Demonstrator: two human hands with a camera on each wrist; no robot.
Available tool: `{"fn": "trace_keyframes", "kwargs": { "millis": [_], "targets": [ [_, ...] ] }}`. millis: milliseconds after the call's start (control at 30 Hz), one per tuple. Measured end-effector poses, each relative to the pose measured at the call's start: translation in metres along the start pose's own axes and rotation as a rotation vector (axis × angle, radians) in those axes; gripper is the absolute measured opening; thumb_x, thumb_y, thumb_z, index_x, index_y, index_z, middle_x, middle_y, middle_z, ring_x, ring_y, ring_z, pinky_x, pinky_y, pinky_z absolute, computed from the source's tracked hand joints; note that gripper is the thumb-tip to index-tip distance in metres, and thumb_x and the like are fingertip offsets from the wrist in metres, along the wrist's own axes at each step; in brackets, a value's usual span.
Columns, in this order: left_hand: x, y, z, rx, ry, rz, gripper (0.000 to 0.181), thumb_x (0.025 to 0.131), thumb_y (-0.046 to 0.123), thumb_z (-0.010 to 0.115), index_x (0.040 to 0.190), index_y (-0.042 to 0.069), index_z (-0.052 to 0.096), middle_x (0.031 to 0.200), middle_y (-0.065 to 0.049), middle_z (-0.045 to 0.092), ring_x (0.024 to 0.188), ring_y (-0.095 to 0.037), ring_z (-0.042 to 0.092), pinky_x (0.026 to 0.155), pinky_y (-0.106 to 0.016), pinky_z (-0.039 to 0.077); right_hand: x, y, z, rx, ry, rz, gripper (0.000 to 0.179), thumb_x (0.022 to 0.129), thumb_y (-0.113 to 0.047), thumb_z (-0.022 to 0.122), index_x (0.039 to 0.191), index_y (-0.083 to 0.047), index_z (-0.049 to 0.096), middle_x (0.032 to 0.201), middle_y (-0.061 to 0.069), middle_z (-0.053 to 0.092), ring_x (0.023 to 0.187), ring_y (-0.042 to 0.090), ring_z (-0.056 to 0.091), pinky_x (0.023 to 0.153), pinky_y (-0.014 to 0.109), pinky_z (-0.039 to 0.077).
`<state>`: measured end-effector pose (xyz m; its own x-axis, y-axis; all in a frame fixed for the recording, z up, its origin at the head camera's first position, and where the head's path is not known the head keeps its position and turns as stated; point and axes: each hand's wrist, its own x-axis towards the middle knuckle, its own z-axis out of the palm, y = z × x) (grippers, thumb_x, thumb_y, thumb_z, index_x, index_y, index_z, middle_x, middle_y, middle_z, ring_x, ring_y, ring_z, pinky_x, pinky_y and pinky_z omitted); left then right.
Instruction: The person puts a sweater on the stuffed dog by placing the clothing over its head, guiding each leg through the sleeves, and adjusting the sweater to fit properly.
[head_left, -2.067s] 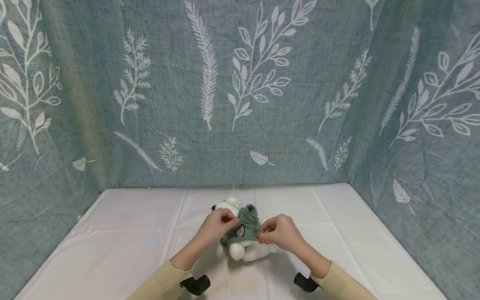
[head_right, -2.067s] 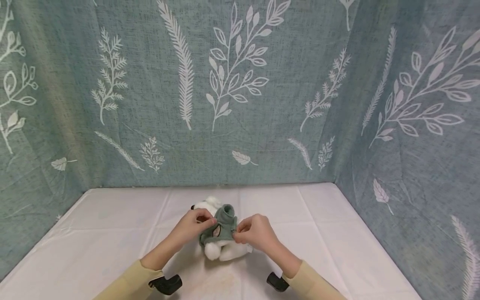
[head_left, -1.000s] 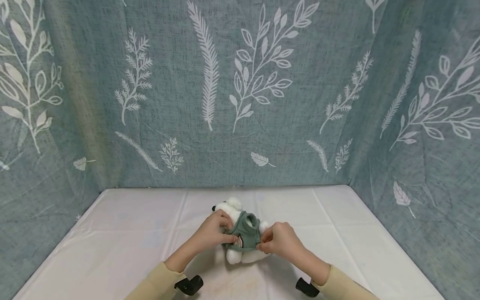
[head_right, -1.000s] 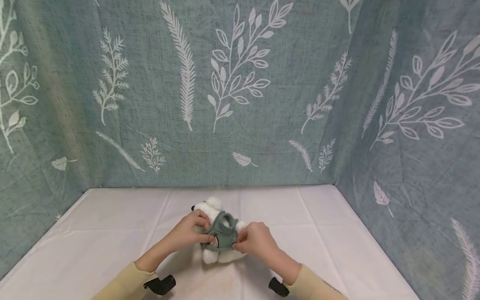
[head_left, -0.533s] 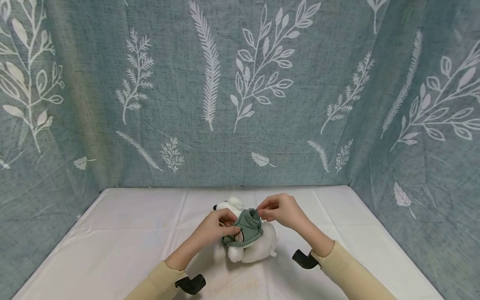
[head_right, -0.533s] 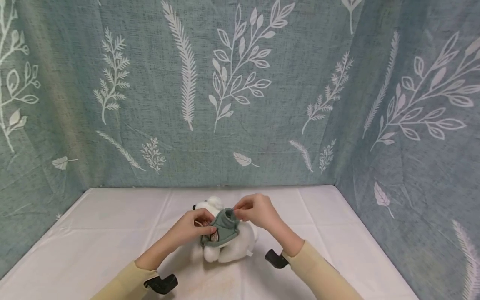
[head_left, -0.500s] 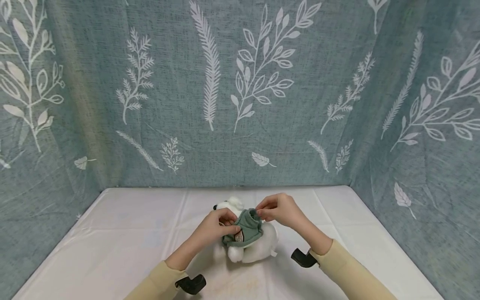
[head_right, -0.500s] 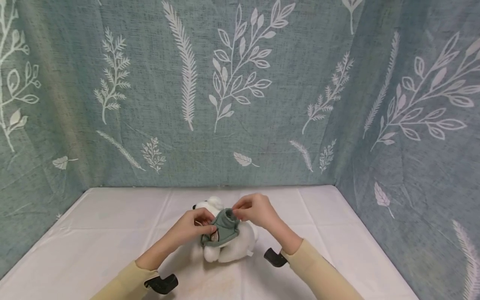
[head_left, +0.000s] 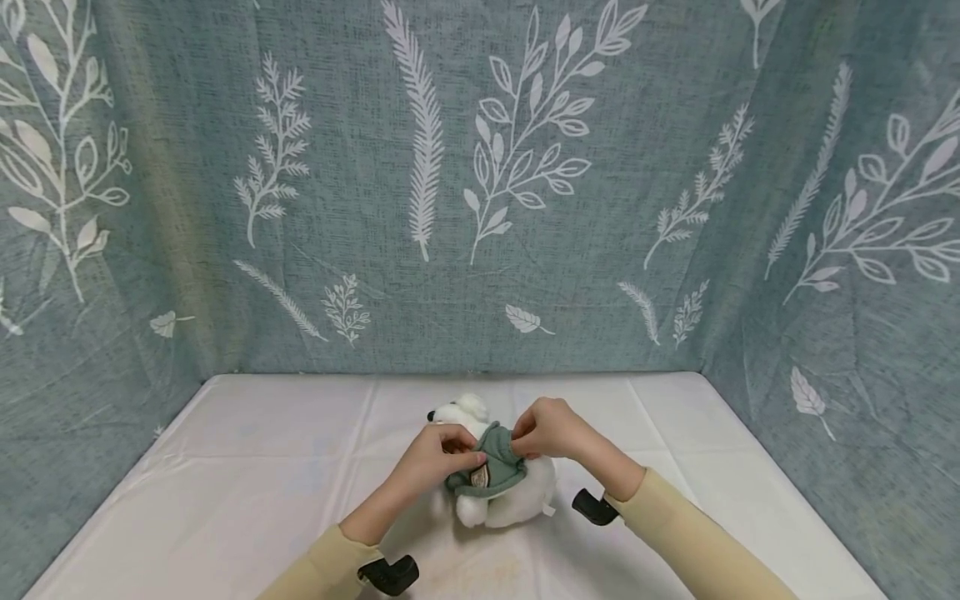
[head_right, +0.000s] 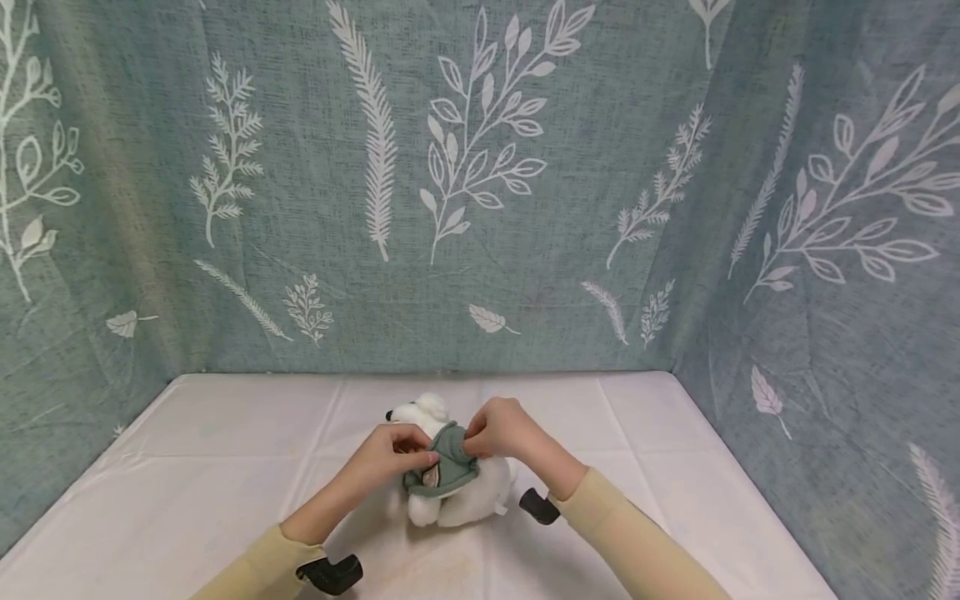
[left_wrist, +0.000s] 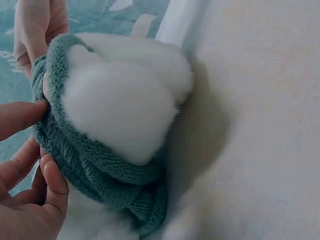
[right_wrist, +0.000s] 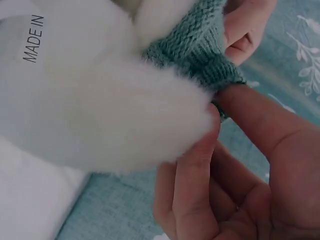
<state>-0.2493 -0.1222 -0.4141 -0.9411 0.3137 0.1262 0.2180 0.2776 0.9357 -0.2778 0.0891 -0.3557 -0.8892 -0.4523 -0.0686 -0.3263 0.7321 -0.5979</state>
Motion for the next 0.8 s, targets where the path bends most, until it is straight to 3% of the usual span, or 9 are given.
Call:
{"fn": "trace_keyframes", "kwargs": {
  "millis": [167, 400, 667, 800],
  "targets": [
    [0.002, -0.004, 0.001, 0.001, 0.03, -0.023, 0.019, 0.083, 0.02, 0.074, 0.09, 0.004, 0.068, 0.078, -0.003, 0.063, 0.068, -0.012, 0.055, 0.062, -0.031, 0.048, 0.004, -0.002, 0.001, -0.028, -0.039, 0.001, 0.008, 0.078, -0.005, 0.069, 0.078, -0.007, 0.076, 0.067, 0.003, 0.07, 0.057, 0.009, 0.062, 0.058, 0.023, 0.052],
    [0.003, -0.005, 0.003, -0.017, 0.043, -0.02, 0.016, 0.083, 0.014, 0.073, 0.09, 0.0, 0.068, 0.08, -0.005, 0.064, 0.068, -0.01, 0.054, 0.061, -0.026, 0.047, 0.008, 0.001, 0.002, 0.084, -0.101, 0.056, 0.01, 0.079, -0.005, 0.066, 0.082, -0.004, 0.075, 0.073, 0.002, 0.071, 0.063, 0.01, 0.066, 0.065, 0.025, 0.055],
    [-0.008, 0.018, 0.002, -0.026, 0.026, -0.008, 0.013, 0.084, 0.005, 0.069, 0.088, -0.006, 0.066, 0.078, -0.007, 0.062, 0.068, -0.01, 0.053, 0.063, -0.025, 0.047, 0.009, 0.003, 0.008, 0.104, -0.039, 0.09, 0.009, 0.075, -0.002, 0.069, 0.081, -0.003, 0.075, 0.074, 0.005, 0.072, 0.066, 0.011, 0.064, 0.066, 0.026, 0.054],
    [-0.003, 0.007, 0.002, -0.037, 0.027, -0.007, 0.014, 0.084, 0.008, 0.071, 0.089, -0.004, 0.067, 0.078, -0.005, 0.063, 0.069, -0.01, 0.054, 0.063, -0.026, 0.048, 0.008, 0.002, 0.009, 0.085, -0.018, 0.096, 0.011, 0.075, -0.003, 0.071, 0.084, -0.004, 0.075, 0.075, 0.004, 0.072, 0.066, 0.01, 0.063, 0.065, 0.026, 0.053]
  ]
}}
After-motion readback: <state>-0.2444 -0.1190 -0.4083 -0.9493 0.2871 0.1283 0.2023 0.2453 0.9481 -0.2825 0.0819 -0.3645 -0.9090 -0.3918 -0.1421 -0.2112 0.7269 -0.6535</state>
